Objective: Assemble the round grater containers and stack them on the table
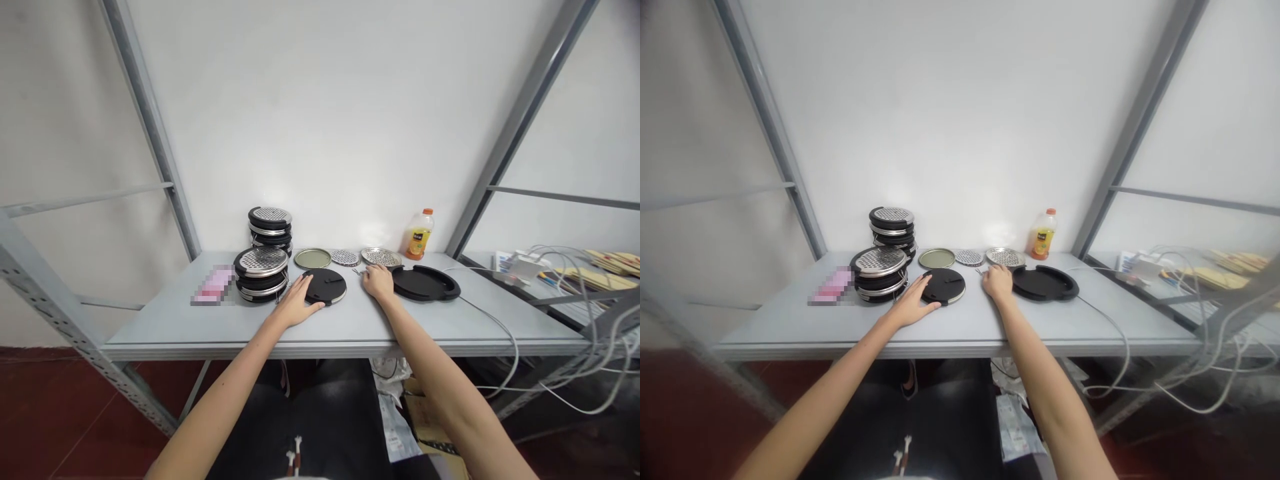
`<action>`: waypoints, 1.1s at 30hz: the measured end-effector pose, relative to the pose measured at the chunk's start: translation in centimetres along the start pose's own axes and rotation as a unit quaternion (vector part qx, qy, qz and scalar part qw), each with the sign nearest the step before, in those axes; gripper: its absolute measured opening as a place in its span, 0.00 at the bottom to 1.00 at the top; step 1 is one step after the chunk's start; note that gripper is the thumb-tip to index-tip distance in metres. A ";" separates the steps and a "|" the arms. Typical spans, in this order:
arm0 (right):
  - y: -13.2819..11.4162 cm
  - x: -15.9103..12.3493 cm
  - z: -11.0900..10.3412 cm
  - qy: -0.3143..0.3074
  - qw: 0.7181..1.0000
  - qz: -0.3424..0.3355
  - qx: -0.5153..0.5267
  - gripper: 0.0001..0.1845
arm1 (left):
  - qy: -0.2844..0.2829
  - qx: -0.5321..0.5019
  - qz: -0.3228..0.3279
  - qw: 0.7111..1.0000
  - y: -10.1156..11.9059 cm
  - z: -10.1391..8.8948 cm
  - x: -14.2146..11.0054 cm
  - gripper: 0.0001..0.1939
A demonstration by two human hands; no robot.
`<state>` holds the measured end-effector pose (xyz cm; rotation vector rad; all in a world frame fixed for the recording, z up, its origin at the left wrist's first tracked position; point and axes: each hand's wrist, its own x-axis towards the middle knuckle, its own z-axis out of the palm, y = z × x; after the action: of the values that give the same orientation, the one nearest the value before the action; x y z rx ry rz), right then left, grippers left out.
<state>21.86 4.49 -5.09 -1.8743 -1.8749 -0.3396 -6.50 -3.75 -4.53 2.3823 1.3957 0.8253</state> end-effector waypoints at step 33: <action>-1.7 0.1 -1.5 -0.056 0.725 0.131 0.674 0.27 | 0.009 0.015 0.009 1.000 0.1 0.2 0.2 0.37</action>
<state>20.44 3.82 -3.51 -1.0034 -1.1596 1.0143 -6.28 -3.62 -4.54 2.4194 1.4057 0.8387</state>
